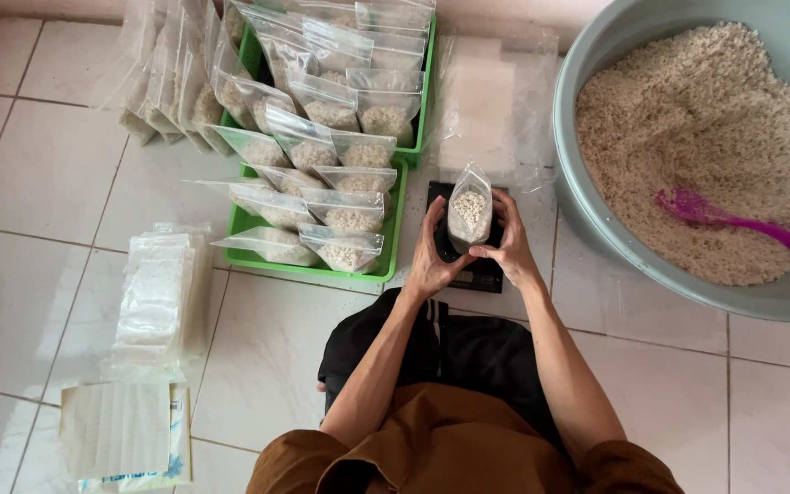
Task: Portioning and packaging grains into small plastic bags using a scoop and a digital scale.
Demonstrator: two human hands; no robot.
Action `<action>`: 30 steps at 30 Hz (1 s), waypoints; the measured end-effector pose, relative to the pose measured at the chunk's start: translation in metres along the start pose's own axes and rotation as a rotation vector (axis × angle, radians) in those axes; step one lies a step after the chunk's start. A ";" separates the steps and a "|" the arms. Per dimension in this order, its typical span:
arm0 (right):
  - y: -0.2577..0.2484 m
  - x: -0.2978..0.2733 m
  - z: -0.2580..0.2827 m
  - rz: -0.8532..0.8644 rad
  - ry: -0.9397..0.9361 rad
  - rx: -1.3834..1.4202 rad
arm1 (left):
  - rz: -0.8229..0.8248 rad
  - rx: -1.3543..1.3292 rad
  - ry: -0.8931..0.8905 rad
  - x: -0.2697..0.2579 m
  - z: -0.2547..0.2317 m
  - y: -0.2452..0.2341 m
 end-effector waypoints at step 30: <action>0.000 0.001 -0.064 -0.348 0.127 0.546 | -0.100 -0.157 0.185 -0.008 -0.036 0.003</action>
Point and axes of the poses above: each hand's wrist, its own x-axis towards the middle knuckle, its own y-axis out of the palm, z = x × y, the point moved 3 cm from there along x, towards the middle knuckle, and after that the axes turned 4 degrees about x, right-handed, at the moved point
